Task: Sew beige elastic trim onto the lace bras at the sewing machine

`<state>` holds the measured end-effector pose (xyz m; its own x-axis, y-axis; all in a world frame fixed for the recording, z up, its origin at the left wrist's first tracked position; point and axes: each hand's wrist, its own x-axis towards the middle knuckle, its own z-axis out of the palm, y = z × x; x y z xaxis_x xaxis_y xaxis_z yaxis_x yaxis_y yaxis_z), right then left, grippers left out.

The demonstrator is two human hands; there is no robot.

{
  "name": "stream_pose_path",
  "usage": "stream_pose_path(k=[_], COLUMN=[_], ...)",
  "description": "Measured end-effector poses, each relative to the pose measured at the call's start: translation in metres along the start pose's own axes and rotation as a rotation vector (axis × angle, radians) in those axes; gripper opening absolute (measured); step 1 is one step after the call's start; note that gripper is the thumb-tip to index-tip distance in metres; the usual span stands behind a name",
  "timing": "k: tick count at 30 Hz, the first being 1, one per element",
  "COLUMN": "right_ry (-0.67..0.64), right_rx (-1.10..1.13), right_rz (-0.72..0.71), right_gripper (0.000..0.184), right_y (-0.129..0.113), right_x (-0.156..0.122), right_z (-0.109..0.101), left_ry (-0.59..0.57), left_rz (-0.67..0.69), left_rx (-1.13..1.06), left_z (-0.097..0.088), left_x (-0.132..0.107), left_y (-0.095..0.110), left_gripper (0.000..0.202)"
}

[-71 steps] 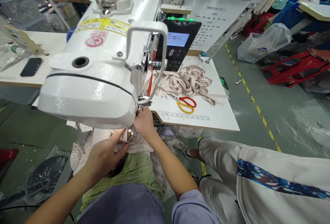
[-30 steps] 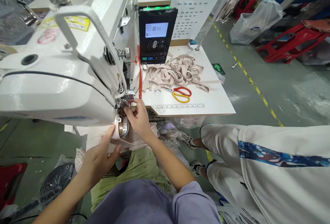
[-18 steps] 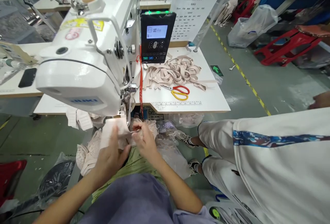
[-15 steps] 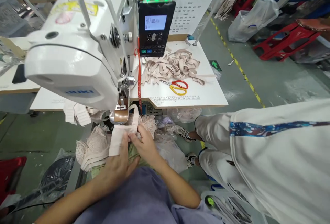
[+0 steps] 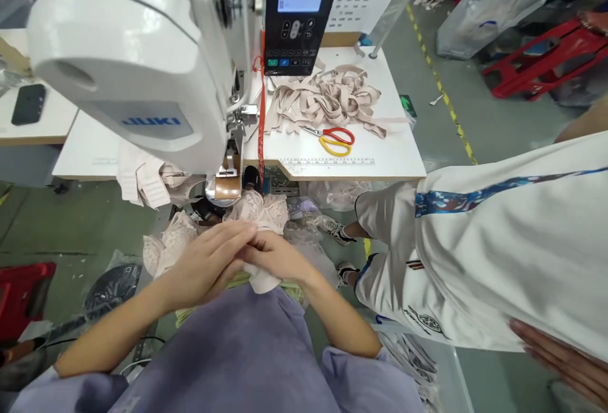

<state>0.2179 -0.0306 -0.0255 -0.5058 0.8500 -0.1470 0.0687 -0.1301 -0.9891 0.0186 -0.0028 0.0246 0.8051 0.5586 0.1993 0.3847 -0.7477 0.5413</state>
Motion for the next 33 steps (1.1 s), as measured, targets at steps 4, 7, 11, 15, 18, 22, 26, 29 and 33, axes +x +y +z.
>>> stream_pose_path(k=[4,7,11,15,18,22,26,29,33], right_ry=[0.117,0.289,0.435,0.642,0.571,0.62,0.658,0.501,0.607], right_rx=[-0.793,-1.11,-1.013,-0.769,-0.706,-0.747,-0.816,-0.944,-1.112], right_rz=[-0.103,-0.176,-0.296,-0.283,-0.243,-0.298,-0.409,-0.313,-0.024], right_gripper=[0.033,0.029,0.023,0.026,0.022,0.018,0.017,0.021,0.031], right_y=[0.011,0.028,0.038,0.034,0.032,0.035,0.046,0.053,0.044], right_x=[0.009,0.018,0.023,0.021,0.022,0.027,0.027,0.03,0.039], right_z=[0.003,0.008,0.01,0.016,0.022,0.029,0.039,0.021,-0.082], left_ry=[-0.178,-0.202,-0.069,0.047,0.087,0.129,0.18,0.198,0.144], left_rz=[-0.406,-0.719,-0.793,-0.731,-0.698,-0.689,-0.703,-0.776,-0.825], left_rx=[-0.025,-0.71,-1.138,-1.001,-0.776,-0.609,-0.573,-0.527,-0.529], left_z=[0.023,0.038,0.044,0.039,0.034,0.033,0.04,0.044,0.041], left_x=[0.005,-0.003,-0.012,-0.018,-0.02,-0.017,-0.014,-0.017,-0.025], left_y=[-0.028,-0.047,-0.054,-0.047,-0.042,-0.037,-0.039,-0.05,-0.072], left_gripper=[0.048,0.049,0.043,0.041,0.038,0.036,0.039,0.041,0.043])
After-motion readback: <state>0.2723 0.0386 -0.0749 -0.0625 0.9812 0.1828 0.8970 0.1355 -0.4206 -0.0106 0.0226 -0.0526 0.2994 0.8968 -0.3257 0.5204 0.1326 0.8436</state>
